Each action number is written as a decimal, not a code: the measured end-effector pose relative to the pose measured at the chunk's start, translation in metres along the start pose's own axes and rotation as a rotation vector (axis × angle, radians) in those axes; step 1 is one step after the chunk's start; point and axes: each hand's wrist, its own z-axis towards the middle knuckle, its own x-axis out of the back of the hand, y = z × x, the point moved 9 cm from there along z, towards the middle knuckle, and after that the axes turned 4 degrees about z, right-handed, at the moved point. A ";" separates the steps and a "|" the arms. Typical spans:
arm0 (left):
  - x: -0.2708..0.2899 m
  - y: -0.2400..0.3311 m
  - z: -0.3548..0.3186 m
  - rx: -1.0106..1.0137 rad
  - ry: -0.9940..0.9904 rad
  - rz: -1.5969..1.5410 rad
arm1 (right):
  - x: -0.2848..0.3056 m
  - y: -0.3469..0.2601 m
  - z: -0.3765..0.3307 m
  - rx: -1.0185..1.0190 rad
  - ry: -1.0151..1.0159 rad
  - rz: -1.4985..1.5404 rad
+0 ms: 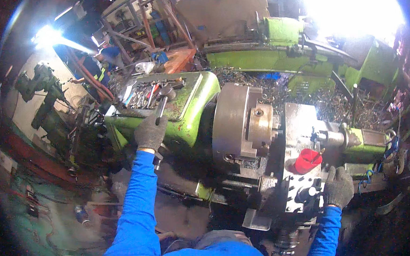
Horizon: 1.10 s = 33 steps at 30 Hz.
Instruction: The person operates a green metal lathe, using a wrench to tighten the chuck and adjusting the tool post. They then use a compressed air hose to blow away metal shavings from the work area.
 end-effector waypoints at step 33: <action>-0.114 0.075 0.194 -0.386 -0.076 0.363 | 0.000 0.002 0.001 -0.125 -0.007 0.019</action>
